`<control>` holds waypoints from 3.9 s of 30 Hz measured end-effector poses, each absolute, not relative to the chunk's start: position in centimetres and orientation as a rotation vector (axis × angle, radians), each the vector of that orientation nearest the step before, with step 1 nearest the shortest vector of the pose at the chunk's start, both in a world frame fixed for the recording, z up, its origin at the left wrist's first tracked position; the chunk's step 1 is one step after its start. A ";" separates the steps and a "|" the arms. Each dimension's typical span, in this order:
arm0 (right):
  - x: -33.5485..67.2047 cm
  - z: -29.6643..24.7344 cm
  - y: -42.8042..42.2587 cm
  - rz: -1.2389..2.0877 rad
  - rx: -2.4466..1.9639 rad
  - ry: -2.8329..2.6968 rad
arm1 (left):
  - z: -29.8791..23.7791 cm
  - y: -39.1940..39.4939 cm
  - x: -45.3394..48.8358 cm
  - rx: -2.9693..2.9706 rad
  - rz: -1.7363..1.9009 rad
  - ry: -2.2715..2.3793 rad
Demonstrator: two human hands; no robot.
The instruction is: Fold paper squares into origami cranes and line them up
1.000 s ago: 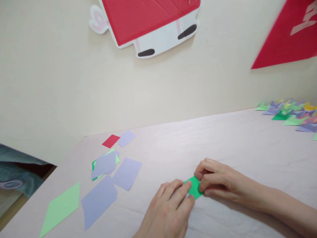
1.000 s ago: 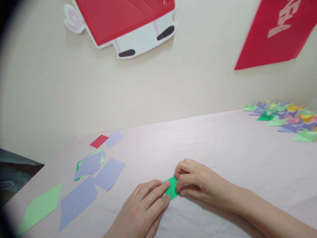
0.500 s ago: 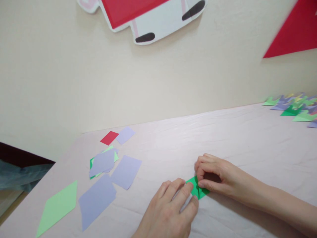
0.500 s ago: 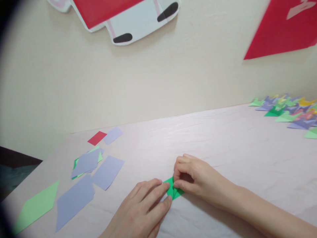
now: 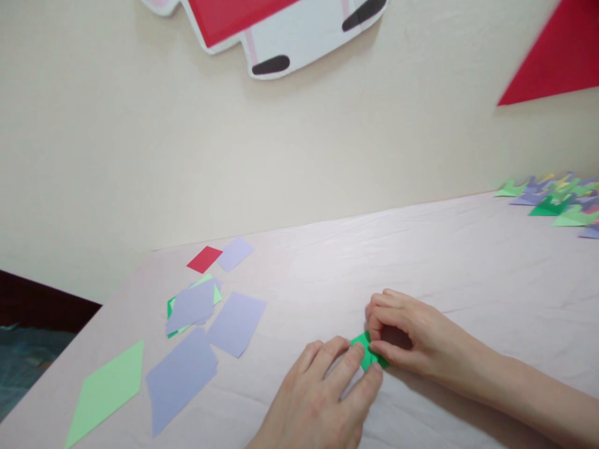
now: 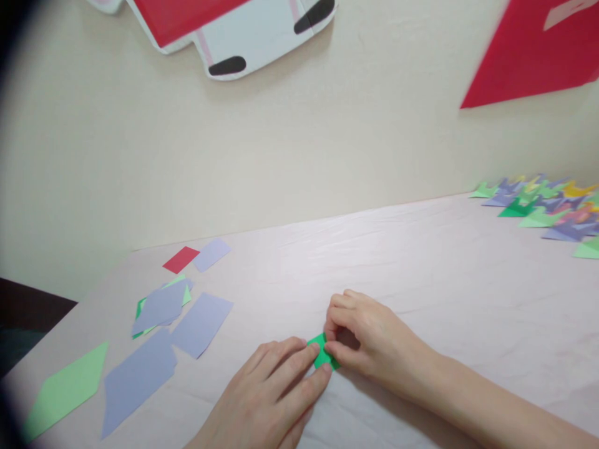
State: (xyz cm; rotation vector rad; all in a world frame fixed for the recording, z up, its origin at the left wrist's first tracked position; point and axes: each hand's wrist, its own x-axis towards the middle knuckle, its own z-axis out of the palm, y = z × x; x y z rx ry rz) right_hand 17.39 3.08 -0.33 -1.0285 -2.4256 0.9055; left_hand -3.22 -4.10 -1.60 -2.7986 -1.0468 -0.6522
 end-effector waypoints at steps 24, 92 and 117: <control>18.0 -0.5 2.7 0.964 -1.062 -2.403 | -1.9 -4.1 -3.2 -2.776 -0.622 -1.024; 17.6 -0.2 1.5 0.895 -1.223 -2.313 | -2.4 -3.9 -2.9 -2.657 -0.737 -1.012; 18.0 -0.4 1.8 0.985 -1.175 -2.254 | -2.1 -4.4 -2.6 -2.637 -0.706 -1.071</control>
